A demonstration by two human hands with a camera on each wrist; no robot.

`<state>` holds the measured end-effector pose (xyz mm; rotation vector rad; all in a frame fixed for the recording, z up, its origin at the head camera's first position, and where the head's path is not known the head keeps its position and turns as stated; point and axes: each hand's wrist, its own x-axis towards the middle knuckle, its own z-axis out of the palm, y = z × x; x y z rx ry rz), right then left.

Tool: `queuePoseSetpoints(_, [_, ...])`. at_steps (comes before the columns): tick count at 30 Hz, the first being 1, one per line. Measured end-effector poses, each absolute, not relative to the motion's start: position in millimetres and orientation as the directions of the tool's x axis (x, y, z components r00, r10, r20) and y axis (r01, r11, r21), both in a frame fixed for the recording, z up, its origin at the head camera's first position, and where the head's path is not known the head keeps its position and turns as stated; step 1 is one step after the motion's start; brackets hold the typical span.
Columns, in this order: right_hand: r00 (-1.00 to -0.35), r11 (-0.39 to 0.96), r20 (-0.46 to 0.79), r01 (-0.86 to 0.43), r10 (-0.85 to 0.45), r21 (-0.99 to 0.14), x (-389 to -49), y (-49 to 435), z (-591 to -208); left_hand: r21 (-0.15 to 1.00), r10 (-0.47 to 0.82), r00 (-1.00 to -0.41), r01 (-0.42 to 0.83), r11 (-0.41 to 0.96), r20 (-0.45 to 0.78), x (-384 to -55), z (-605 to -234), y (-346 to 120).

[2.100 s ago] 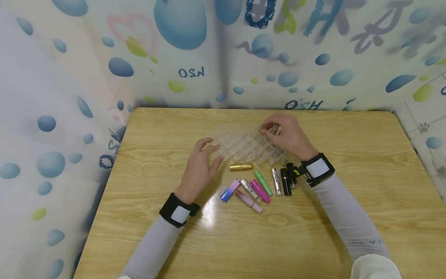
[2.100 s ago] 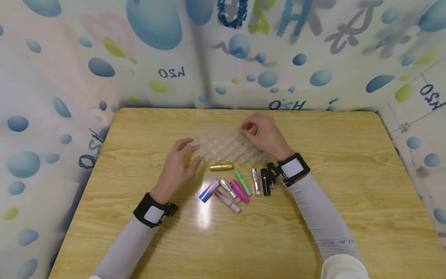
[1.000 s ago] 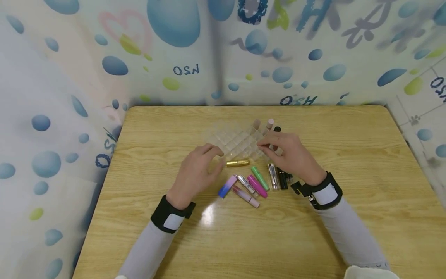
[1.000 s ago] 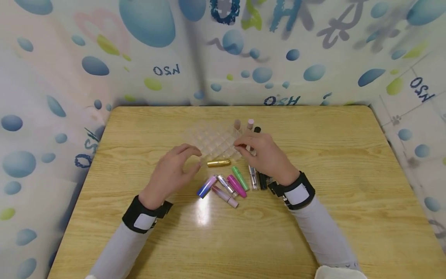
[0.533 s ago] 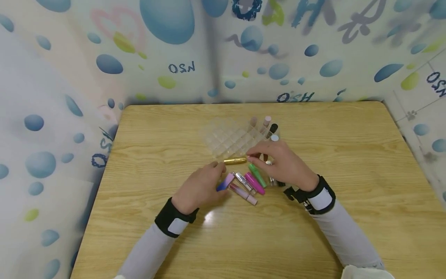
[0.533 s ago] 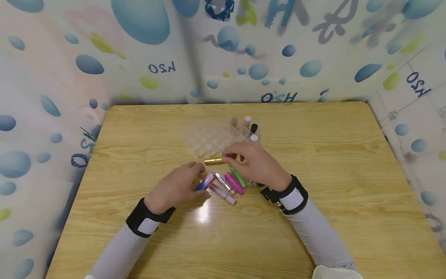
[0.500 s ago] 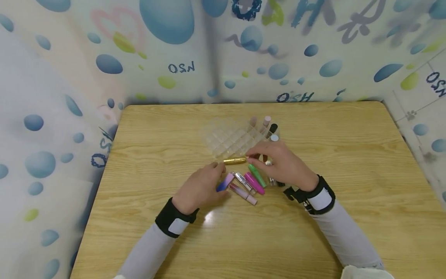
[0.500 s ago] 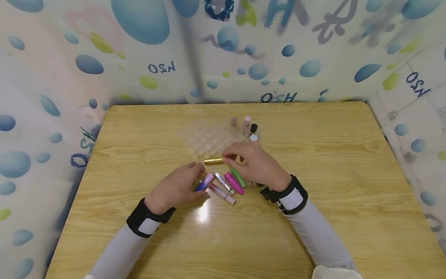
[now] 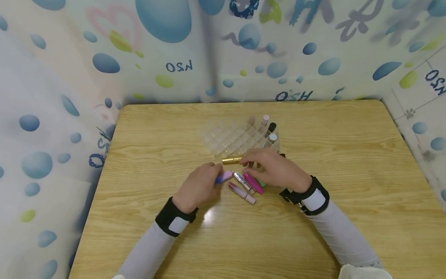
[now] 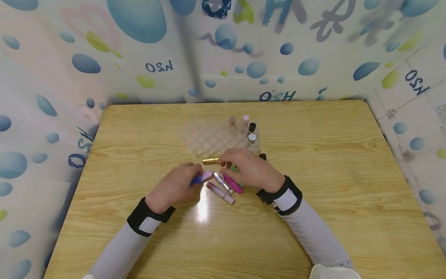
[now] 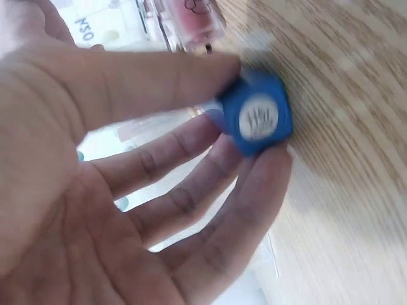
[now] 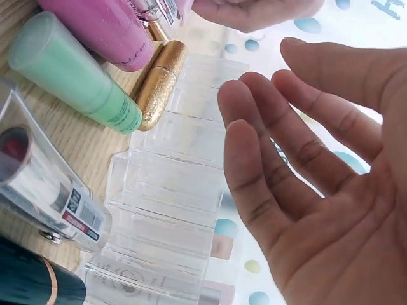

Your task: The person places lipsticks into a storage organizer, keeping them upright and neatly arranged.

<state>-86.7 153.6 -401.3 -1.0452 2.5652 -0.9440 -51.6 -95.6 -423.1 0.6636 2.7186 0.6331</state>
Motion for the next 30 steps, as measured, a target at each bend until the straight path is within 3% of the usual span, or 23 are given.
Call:
queuePoseSetpoints(6, [-0.727,0.546,0.031,-0.542,-0.686,-0.639,-87,153,-402,0.419,0.508,-0.86,0.446,0.791,-0.044,-56,-421,-101])
queuePoseSetpoints(13, [-0.741,0.539,0.044,-0.526,-0.67,-0.658,-88,153,-405,0.399,0.485,-0.874,0.448,0.8,0.008,-57,-408,-105])
queuePoseSetpoints(30, [-0.705,0.434,0.155,-0.578,-0.692,-0.691,-88,146,-414,0.466,0.552,-0.819,0.555,0.689,0.159,-55,-401,-102])
